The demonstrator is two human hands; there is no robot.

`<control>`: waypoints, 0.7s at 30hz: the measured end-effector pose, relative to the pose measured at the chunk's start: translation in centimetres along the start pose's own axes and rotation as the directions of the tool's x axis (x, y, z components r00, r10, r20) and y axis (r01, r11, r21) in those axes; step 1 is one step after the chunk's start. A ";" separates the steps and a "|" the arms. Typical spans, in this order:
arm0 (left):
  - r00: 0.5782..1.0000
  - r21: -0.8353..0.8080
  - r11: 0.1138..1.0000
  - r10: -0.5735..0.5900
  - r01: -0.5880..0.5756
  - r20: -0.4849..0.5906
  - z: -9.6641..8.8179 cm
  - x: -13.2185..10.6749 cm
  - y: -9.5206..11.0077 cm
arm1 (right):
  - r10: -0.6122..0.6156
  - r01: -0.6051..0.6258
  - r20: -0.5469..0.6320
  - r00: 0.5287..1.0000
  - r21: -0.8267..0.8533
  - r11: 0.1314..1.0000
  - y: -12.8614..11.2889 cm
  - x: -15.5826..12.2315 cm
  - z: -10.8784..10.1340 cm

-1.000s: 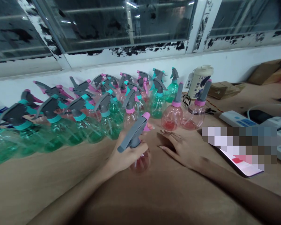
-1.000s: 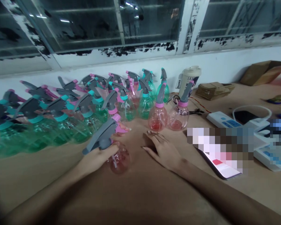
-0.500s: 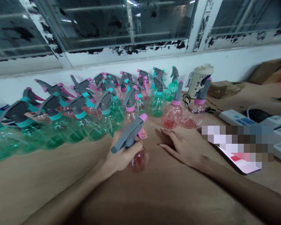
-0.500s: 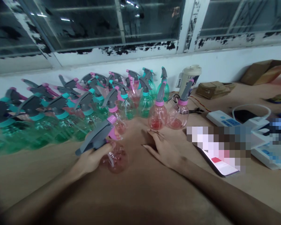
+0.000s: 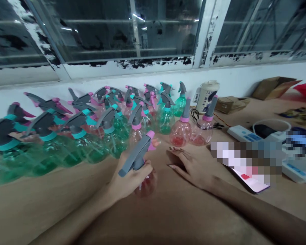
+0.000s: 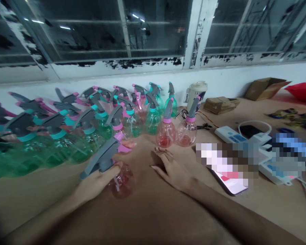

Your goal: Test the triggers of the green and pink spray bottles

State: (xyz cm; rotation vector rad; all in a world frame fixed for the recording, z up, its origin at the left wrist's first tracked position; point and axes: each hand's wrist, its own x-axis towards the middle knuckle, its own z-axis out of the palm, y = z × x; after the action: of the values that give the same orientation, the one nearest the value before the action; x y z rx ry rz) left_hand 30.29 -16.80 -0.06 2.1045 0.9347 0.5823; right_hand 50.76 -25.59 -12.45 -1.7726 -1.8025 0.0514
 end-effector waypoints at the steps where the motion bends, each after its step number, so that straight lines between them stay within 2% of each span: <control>1: 1.000 0.002 1.000 -0.001 0.001 -0.010 0.0 0.0 0.1 | 0.003 -0.003 0.000 1.000 -0.004 1.000 0.0 0.0 0.0; 5: 0.999 0.012 1.000 -0.024 0.024 -0.048 0.2 -0.2 0.4 | 0.008 -0.008 0.007 1.000 0.003 1.000 0.0 -0.1 -0.2; 14: 0.999 0.015 1.000 -0.019 0.020 -0.048 0.3 0.1 -0.2 | -0.022 0.022 0.027 0.999 -0.009 1.000 0.2 0.0 -0.2; 21: 0.998 0.018 1.000 0.012 -0.011 -0.061 0.1 -0.2 0.3 | -0.043 0.044 0.025 0.999 -0.037 0.998 -0.1 0.1 -0.4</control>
State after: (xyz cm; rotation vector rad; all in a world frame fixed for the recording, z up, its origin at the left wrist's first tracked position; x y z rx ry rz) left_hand 30.34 -17.17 0.08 2.1192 0.9657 0.6495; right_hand 50.86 -25.67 -12.10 -1.7655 -1.8699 0.0224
